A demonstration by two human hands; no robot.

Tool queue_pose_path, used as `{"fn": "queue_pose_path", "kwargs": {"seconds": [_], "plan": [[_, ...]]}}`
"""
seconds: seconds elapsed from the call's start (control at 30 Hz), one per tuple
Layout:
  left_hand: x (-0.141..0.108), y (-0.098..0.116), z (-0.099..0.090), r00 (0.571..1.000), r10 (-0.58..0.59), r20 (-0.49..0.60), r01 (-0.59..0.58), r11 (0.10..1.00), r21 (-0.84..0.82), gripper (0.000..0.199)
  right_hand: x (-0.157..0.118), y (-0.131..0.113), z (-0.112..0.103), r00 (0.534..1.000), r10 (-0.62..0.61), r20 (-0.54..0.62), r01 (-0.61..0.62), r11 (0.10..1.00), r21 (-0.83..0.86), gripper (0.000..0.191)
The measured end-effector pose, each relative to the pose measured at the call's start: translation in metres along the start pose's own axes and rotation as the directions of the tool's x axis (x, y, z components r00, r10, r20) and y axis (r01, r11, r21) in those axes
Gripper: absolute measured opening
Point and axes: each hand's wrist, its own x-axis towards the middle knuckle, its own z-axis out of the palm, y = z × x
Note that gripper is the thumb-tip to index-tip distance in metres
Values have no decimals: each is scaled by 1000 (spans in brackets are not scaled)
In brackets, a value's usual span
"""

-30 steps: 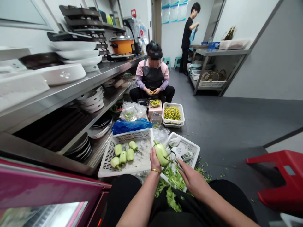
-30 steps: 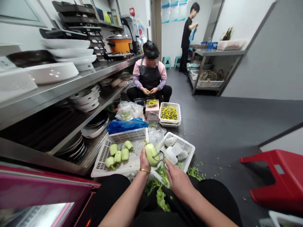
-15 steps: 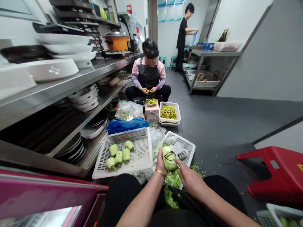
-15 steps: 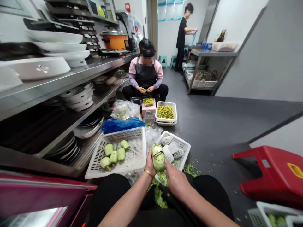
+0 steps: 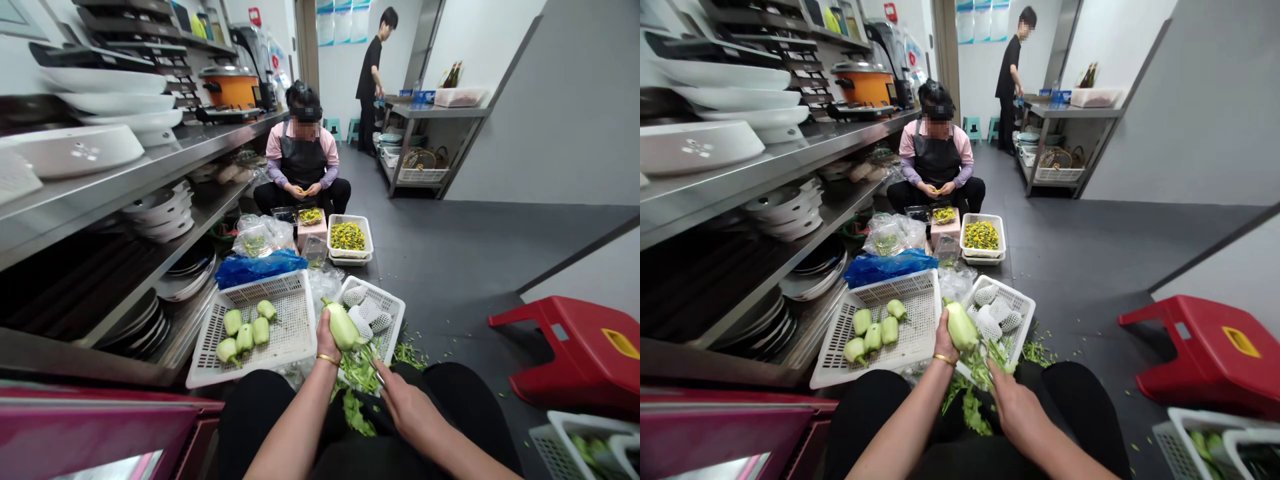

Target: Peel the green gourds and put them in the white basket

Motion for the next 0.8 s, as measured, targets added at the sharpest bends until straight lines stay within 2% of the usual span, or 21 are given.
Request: {"fn": "queue_pose_path", "kwargs": {"seconds": [0.1, 0.17, 0.23, 0.33, 0.43, 0.57, 0.67, 0.73, 0.8], "plan": [[0, 15, 1, 1000, -8, -26, 4, 992, -126, 52, -23, 29, 6, 994, 28, 109, -35, 997, 68, 48], [-2, 22, -3, 997, -19, 70, 32, 980, -197, 55, -27, 45, 3, 990, 49, 133, -63, 992, 107, 46], [-5, 23, -11, 979, -90, 184, 127, 971, -201, 59, -21, 53, -3, 992, 56, 114, -73, 985, 154, 44], [-7, 13, -26, 917, -299, 266, 325, 944, -60, 60, -2, 47, -15, 998, 41, 53, -52, 972, 228, 45], [-8, 5, -34, 877, -372, 304, 373, 926, 58, 59, 18, 29, -29, 999, 4, -34, 6, 960, 279, 45], [-12, 9, -27, 889, -283, 361, 265, 959, 101, 52, 45, 1, -52, 991, -3, -131, 35, 969, 244, 43], [-16, 12, -19, 943, -114, 312, 85, 991, 104, 49, 67, -20, -61, 987, 27, -161, 4, 981, 193, 43], [-18, 13, -14, 961, 25, 274, -60, 991, 120, 49, 74, -30, -54, 986, 35, -165, -7, 986, 165, 44], [-17, 14, -11, 961, 133, 241, -171, 974, 148, 50, 68, -31, -36, 987, 21, -160, 0, 991, 132, 47]]}}
